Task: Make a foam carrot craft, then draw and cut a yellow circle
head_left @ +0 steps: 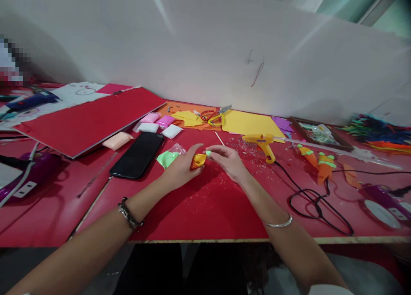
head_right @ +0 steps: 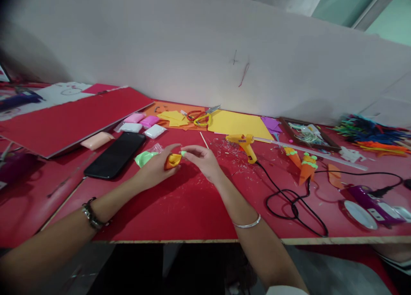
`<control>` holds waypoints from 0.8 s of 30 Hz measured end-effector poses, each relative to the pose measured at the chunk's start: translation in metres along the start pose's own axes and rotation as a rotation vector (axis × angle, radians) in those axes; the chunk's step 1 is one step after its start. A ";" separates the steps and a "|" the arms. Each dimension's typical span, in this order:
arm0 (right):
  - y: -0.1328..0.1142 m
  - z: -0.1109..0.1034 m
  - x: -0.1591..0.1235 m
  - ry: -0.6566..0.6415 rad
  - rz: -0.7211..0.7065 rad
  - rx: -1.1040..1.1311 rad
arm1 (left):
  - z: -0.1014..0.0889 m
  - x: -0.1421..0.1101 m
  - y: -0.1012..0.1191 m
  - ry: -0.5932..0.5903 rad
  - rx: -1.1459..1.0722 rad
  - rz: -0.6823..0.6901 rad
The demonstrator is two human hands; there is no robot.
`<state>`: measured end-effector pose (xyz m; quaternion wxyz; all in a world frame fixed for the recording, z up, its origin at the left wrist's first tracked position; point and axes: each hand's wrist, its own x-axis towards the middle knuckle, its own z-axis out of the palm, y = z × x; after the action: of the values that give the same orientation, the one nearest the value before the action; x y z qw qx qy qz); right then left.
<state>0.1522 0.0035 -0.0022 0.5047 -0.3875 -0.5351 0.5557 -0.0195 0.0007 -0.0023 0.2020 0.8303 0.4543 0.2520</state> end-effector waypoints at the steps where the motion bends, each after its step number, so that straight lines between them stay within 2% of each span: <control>1: 0.000 0.000 0.000 -0.001 0.002 -0.001 | 0.000 0.000 0.000 0.002 -0.002 -0.003; 8: -0.001 -0.001 0.000 0.012 -0.067 -0.098 | 0.001 -0.001 -0.001 0.002 -0.002 -0.001; 24: 0.001 0.000 -0.001 -0.062 -0.093 -0.230 | 0.003 -0.001 -0.005 -0.019 -0.017 0.011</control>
<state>0.1527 0.0026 -0.0031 0.4655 -0.4001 -0.6280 0.4784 -0.0217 0.0023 -0.0073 0.2120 0.8334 0.4454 0.2492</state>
